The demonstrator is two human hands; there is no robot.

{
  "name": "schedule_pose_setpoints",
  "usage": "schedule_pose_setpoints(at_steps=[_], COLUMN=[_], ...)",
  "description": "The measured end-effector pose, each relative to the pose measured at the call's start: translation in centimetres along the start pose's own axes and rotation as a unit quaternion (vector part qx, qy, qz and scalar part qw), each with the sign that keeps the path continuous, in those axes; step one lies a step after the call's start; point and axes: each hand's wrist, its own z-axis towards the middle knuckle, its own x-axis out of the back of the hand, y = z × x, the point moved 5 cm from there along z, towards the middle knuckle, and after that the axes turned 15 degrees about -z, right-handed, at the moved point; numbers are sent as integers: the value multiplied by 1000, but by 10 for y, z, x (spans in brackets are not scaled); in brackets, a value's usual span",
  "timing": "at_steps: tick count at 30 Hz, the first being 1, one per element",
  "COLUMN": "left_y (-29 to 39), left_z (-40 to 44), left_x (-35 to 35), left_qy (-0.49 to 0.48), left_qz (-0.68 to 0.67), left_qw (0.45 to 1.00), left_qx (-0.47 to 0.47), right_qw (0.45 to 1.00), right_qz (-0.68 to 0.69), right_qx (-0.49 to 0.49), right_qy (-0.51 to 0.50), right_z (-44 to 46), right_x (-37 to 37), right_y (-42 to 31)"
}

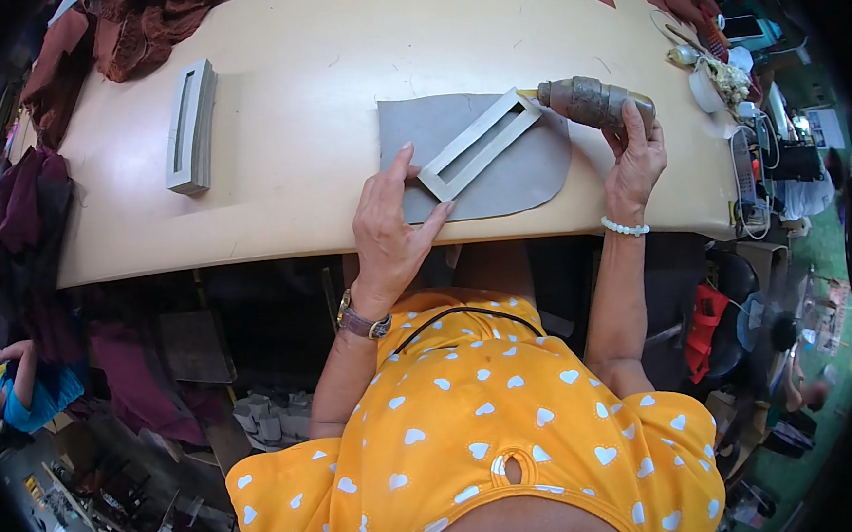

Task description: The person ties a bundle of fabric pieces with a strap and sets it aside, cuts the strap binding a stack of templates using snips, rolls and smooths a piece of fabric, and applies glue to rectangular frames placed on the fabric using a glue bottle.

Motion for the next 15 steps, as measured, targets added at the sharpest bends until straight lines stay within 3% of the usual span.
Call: schedule_pose_setpoints(at_steps=[15], left_y=[-1], left_z=[0], left_x=[0], left_qy=[0], left_qz=[-3], left_qw=[1000], left_qx=[14], right_qw=[999], right_qz=[16], right_qx=[19], right_qy=[-38], right_z=[-16], right_x=[-8], right_y=[-12])
